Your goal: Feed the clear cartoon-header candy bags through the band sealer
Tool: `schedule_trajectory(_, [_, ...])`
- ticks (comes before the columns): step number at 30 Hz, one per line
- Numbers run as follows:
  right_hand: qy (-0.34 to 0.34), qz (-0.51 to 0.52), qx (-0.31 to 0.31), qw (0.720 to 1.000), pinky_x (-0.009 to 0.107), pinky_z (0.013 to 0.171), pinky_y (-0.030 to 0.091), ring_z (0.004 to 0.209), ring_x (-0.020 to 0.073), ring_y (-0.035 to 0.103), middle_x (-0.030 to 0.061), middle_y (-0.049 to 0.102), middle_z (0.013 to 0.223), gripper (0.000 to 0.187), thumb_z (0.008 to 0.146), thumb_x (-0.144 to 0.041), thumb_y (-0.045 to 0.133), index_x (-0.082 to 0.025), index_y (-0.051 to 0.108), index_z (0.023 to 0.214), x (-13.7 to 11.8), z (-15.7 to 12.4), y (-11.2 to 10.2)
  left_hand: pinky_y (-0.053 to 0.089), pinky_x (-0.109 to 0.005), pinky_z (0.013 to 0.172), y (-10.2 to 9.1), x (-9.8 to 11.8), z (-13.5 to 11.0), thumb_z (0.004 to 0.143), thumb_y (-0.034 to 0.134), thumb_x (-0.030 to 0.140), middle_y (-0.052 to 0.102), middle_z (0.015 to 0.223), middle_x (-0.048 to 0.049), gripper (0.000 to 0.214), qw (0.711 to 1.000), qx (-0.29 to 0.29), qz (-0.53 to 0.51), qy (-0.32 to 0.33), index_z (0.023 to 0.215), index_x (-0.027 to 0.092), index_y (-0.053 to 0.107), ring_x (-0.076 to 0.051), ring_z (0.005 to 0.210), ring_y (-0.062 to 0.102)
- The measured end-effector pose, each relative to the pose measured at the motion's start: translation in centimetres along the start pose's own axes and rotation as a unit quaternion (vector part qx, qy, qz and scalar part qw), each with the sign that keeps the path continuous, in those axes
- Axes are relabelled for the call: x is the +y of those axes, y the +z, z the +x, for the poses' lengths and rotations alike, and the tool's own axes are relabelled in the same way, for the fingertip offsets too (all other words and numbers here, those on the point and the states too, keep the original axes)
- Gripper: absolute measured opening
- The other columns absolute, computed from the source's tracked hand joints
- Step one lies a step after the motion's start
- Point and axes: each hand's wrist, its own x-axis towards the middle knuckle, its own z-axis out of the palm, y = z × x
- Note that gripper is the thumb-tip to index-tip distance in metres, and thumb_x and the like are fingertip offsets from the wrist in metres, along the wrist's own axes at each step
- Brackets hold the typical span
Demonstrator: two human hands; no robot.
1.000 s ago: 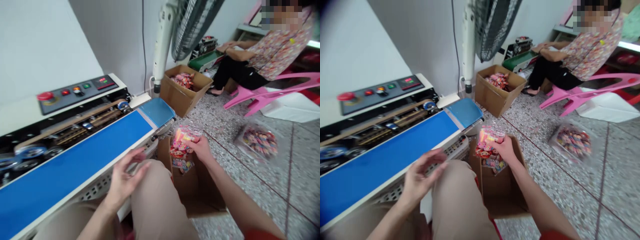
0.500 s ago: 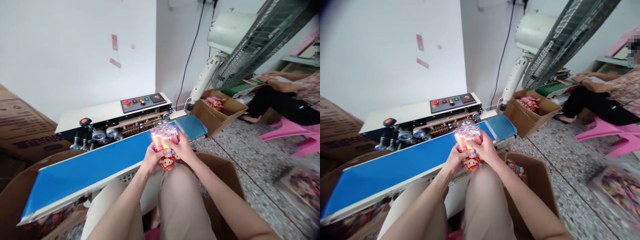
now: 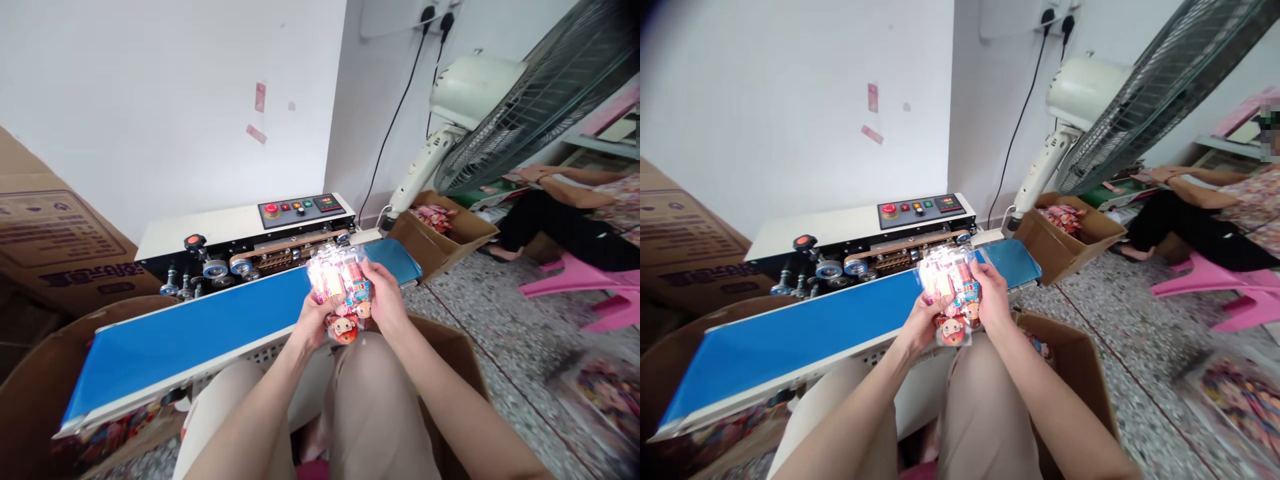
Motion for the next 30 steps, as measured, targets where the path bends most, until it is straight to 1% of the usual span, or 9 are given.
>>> schedule_trajectory(3, [0.012, 0.039, 0.022, 0.999, 0.030, 0.058, 0.050, 0.059, 0.0160, 0.060, -0.0014, 0.064, 0.065, 0.039, 0.060, -0.052, 0.079, -0.021, 0.056, 0.064, -0.2, 0.1, 0.2, 0.055, -0.037, 0.079, -0.2, -0.2, 0.2, 0.057, 0.087, 0.026, 0.074, 0.100, -0.0118, 0.054, 1.000, 0.010, -0.008, 0.000, 0.106, 0.015, 0.066, -0.026, 0.083, 0.071])
schedule_trajectory(7, [-0.014, 0.026, 0.000, 1.000, 0.031, 0.063, 0.051, 0.062, 0.0160, 0.061, -0.0009, 0.066, 0.070, 0.034, 0.065, -0.049, 0.076, -0.021, 0.058, 0.071, -0.5, 0.3, 0.5, 0.055, -0.038, 0.078, -0.5, -0.3, 0.4, 0.056, 0.087, 0.024, 0.074, 0.100, -0.0126, 0.052, 1.000, 0.005, -0.004, -0.005, 0.102, 0.014, 0.068, -0.026, 0.082, 0.071])
schedule_trajectory(11, [-0.084, -0.072, -0.025, 0.994, 0.030, 0.068, 0.051, 0.070, 0.0168, 0.062, 0.0003, 0.066, 0.075, 0.031, 0.069, -0.048, 0.073, -0.020, 0.062, 0.078, -0.3, 0.8, 0.5, 0.055, -0.038, 0.079, -0.4, -0.4, 0.4, 0.050, 0.090, 0.023, 0.075, 0.095, -0.0119, 0.054, 1.000, 0.026, 0.003, -0.002, 0.099, 0.014, 0.069, -0.027, 0.080, 0.071])
schedule_trajectory(15, [-0.193, -0.182, -0.027, 0.964, 0.029, 0.072, 0.050, 0.075, 0.0159, 0.061, 0.0014, 0.064, 0.082, 0.031, 0.075, -0.046, 0.069, -0.021, 0.060, 0.092, 0.0, 1.0, 0.0, 0.055, -0.037, 0.078, -0.6, 0.0, 0.6, 0.047, 0.091, 0.025, 0.075, 0.092, -0.0098, 0.055, 0.998, 0.051, 0.004, 0.027, 0.096, 0.015, 0.069, -0.026, 0.080, 0.071])
schedule_trajectory(17, [-0.210, -0.232, -0.020, 0.950, 0.028, 0.066, 0.049, 0.070, 0.0152, 0.059, 0.0014, 0.063, 0.081, 0.032, 0.077, -0.047, 0.067, -0.022, 0.059, 0.096, 0.3, 0.9, -0.3, 0.055, -0.037, 0.077, -0.7, 0.2, 0.8, 0.047, 0.091, 0.026, 0.075, 0.092, -0.0096, 0.055, 0.998, 0.057, 0.012, 0.039, 0.095, 0.015, 0.069, -0.026, 0.080, 0.071])
schedule_trajectory(20, [-0.226, -0.283, -0.032, 0.932, 0.027, 0.061, 0.048, 0.067, 0.0148, 0.058, 0.0015, 0.063, 0.082, 0.030, 0.075, -0.047, 0.070, -0.022, 0.061, 0.090, 0.7, 0.6, -0.8, 0.055, -0.037, 0.077, -0.8, 0.3, 1.0, 0.047, 0.090, 0.027, 0.075, 0.093, -0.0093, 0.055, 0.996, 0.067, 0.018, 0.053, 0.096, 0.015, 0.069, -0.025, 0.081, 0.071])
schedule_trajectory(25, [-0.266, -0.263, 0.001, 0.927, 0.027, 0.063, 0.047, 0.070, 0.0152, 0.057, 0.0020, 0.060, 0.078, 0.026, 0.078, -0.044, 0.067, -0.021, 0.058, 0.074, 0.9, 0.4, -1.0, 0.055, -0.035, 0.076, -1.1, 0.1, 1.1, 0.050, 0.089, 0.026, 0.075, 0.095, -0.0096, 0.055, 0.996, 0.069, 0.011, 0.047, 0.099, 0.015, 0.068, -0.025, 0.083, 0.070])
schedule_trajectory(28, [-0.244, -0.232, 0.004, 0.941, 0.026, 0.060, 0.045, 0.064, 0.0134, 0.054, -0.0009, 0.057, 0.072, 0.027, 0.080, -0.046, 0.064, -0.021, 0.053, 0.077, 0.9, 1.0, -1.2, 0.055, -0.035, 0.078, -1.3, 0.1, 1.2, 0.048, 0.090, 0.025, 0.075, 0.095, -0.0092, 0.056, 0.995, 0.084, 0.000, 0.048, 0.099, 0.015, 0.068, -0.024, 0.083, 0.070])
schedule_trajectory(30, [-0.229, -0.196, 0.031, 0.953, 0.025, 0.057, 0.043, 0.057, 0.0116, 0.050, -0.0041, 0.053, 0.066, 0.030, 0.080, -0.049, 0.062, -0.022, 0.050, 0.080, 1.2, 2.2, -1.9, 0.054, -0.036, 0.080, -1.4, 0.2, 1.3, 0.046, 0.091, 0.025, 0.074, 0.096, -0.0090, 0.057, 0.994, 0.095, -0.010, 0.056, 0.098, 0.016, 0.068, -0.024, 0.083, 0.070])
